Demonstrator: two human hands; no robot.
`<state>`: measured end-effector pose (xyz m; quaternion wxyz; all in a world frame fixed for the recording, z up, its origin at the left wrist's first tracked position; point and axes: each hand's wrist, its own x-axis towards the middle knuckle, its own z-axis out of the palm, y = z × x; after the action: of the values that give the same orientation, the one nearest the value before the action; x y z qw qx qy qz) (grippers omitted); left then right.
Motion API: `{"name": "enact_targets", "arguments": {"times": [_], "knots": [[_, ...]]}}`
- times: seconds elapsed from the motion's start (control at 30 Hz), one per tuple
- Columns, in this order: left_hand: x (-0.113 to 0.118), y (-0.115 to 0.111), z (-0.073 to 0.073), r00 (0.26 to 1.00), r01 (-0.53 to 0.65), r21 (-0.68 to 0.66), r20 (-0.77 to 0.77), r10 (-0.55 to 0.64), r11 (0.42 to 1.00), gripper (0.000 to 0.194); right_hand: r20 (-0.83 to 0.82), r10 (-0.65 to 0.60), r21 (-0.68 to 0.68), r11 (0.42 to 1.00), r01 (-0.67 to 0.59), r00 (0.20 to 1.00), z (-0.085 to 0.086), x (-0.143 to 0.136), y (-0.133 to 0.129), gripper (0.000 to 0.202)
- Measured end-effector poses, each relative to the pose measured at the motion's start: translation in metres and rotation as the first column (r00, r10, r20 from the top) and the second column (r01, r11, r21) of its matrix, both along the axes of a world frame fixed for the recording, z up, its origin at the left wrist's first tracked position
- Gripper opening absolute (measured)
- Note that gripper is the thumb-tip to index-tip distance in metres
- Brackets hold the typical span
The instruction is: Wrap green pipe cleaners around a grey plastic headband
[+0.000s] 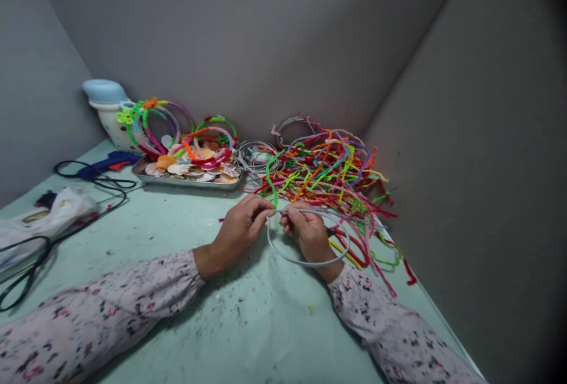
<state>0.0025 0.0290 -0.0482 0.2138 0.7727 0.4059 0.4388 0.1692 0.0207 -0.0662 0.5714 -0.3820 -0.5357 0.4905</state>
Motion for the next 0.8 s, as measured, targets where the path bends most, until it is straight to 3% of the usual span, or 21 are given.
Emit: {"name": "enact_targets", "arguments": {"times": [0.8], "knots": [[0.0018, -0.0046, 0.0051, 0.998, 0.027, -0.043, -0.050, -0.030, 0.999, 0.012, 0.106, -0.028, 0.086, 0.996, 0.019, 0.994, -0.0022, 0.0008, -0.0013, 0.020]]}}
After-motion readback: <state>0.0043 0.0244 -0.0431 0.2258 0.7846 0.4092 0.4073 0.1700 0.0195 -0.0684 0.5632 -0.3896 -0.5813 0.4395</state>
